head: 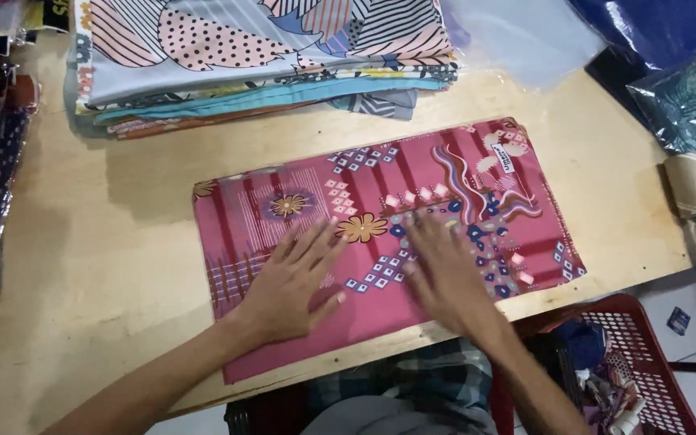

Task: The person folds a pink patterned cloth on a wooden table, using a lint roller to smooth the surface before and after folding. The person folds the cloth in half multiple times and uses the lint roller to press down on the folds.

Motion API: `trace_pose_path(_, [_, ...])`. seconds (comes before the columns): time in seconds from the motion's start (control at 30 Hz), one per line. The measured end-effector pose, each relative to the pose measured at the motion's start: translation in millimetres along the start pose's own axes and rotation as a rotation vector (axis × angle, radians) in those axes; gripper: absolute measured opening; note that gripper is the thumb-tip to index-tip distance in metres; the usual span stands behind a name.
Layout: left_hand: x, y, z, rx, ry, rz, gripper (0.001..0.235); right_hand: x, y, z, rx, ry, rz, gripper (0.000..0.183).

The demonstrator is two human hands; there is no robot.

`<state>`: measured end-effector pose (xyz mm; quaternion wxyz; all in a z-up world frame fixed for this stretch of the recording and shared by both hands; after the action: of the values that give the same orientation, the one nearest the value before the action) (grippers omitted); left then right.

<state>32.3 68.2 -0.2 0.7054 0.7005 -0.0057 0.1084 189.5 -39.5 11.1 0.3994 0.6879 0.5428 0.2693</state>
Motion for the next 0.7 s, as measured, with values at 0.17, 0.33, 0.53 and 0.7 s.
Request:
trace_pose_path(0.17, [-3.7,-7.7,1.3,-0.018,-0.06,-0.049,0.084,-8.3,7.4,46.1,-0.13,-0.038,0.022,0.063])
trace_pose_path(0.33, [-3.2,-3.5,1.2,-0.054,-0.075,-0.078,0.084,-34.2,56.8,121.2,-0.118,-0.292,0.182,0.062])
trace_pose_path(0.53, [-3.4,1.9,9.1,-0.034,-0.091,-0.055,0.091,-54.0,70.1,160.3,-0.125,-0.387,0.277,0.066])
trace_pose_path(0.7, [-11.7,13.4,32.2,0.366,-0.228,0.143,0.107,-54.0,115.4,132.9,-0.001,-0.284,0.444,0.023])
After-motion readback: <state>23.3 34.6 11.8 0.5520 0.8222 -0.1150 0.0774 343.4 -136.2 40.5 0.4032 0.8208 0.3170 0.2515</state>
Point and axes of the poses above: each hand's wrist, its own x-axis towards the middle knuckle, its own y-axis out of the back of the hand, z = x × y, the point moved 9 cm from there along x, towards the middle knuckle, and after that the axes turned 13 degrees about x, right-handed, at the moved point
